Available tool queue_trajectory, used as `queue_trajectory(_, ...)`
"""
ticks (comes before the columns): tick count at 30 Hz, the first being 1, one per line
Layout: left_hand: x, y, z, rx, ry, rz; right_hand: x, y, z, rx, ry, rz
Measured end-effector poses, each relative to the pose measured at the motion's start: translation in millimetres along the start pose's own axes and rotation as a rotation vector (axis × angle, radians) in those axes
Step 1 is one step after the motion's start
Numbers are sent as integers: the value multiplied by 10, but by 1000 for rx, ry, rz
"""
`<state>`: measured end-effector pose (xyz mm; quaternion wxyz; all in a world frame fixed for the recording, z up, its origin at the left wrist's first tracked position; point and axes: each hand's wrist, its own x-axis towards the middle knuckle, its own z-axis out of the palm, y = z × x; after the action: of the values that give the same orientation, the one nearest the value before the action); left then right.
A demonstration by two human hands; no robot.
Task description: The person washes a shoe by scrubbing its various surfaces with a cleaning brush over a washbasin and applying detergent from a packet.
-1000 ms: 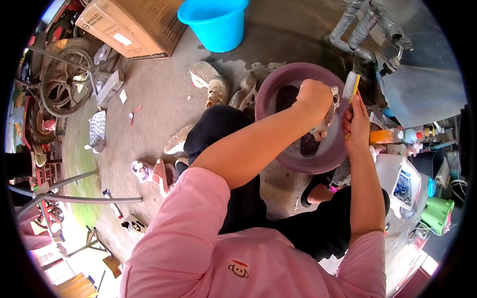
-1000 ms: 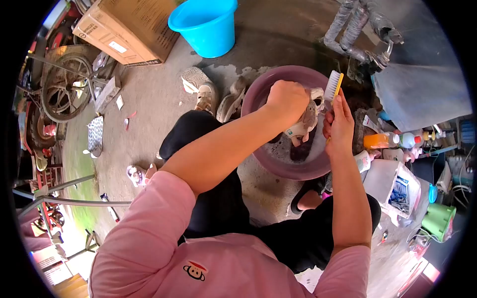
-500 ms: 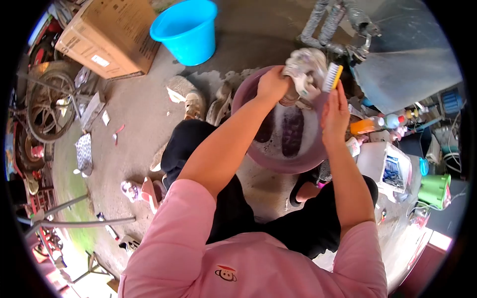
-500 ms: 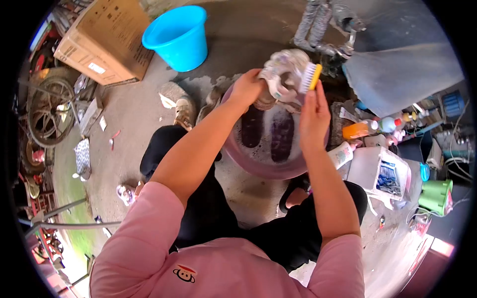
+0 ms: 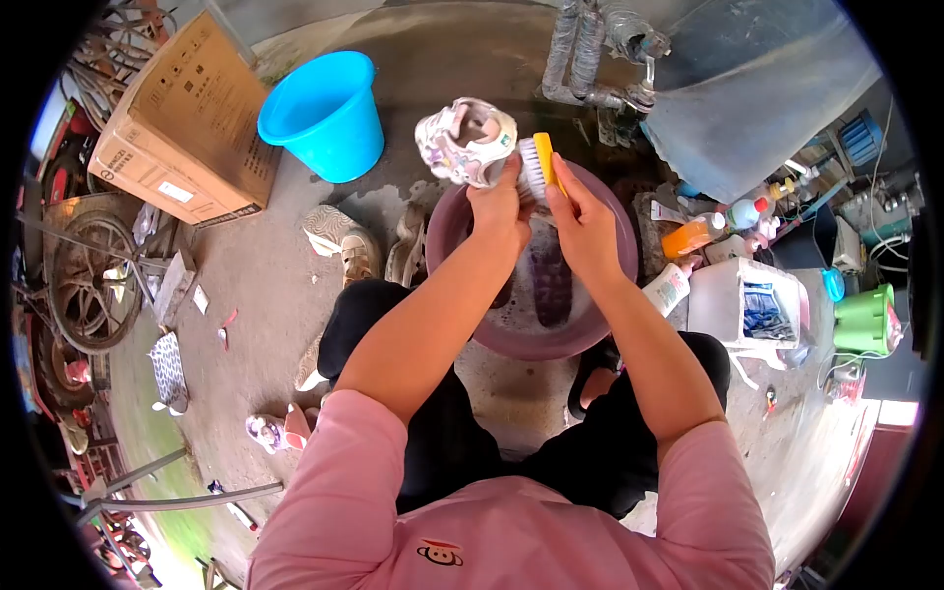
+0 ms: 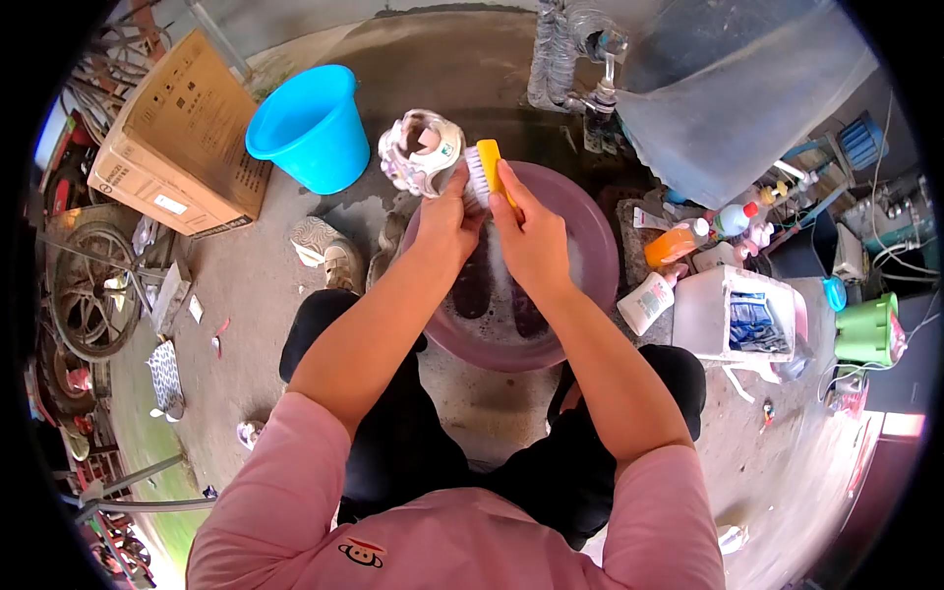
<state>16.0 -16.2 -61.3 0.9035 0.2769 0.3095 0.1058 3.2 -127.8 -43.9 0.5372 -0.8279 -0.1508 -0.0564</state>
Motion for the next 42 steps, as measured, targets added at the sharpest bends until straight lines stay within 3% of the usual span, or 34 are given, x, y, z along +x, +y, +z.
queue_trajectory(2,-44,-40,9,-18,-9,-17,88,118,55,82,47,-3)
queue_trajectory(5,-286,-167,45,20,-100,-56,248,146,-49,337,73,294)
queue_trajectory(7,-310,-144,83,26,-114,-84,242,149,-41,344,89,199)
queue_trajectory(9,-188,5,113,-4,19,-114,107,108,23,270,90,38)
queue_trajectory(10,-123,80,97,-51,-3,-75,-30,-89,-32,68,-35,208)
queue_trajectory(13,-74,212,112,-27,105,25,-259,-103,37,55,-45,63)
queue_trajectory(20,-60,218,152,-109,95,-68,-351,-108,-54,63,-10,-66)
queue_trajectory(25,-98,80,153,-118,-115,-51,-246,-107,-103,35,34,-166)
queue_trajectory(28,-252,130,270,-61,-133,59,-182,-125,-163,63,7,-109)
queue_trajectory(37,-475,52,248,180,-160,87,54,-163,-356,395,-48,248)
queue_trajectory(42,-400,37,171,225,-263,143,77,-140,-432,423,-11,287)
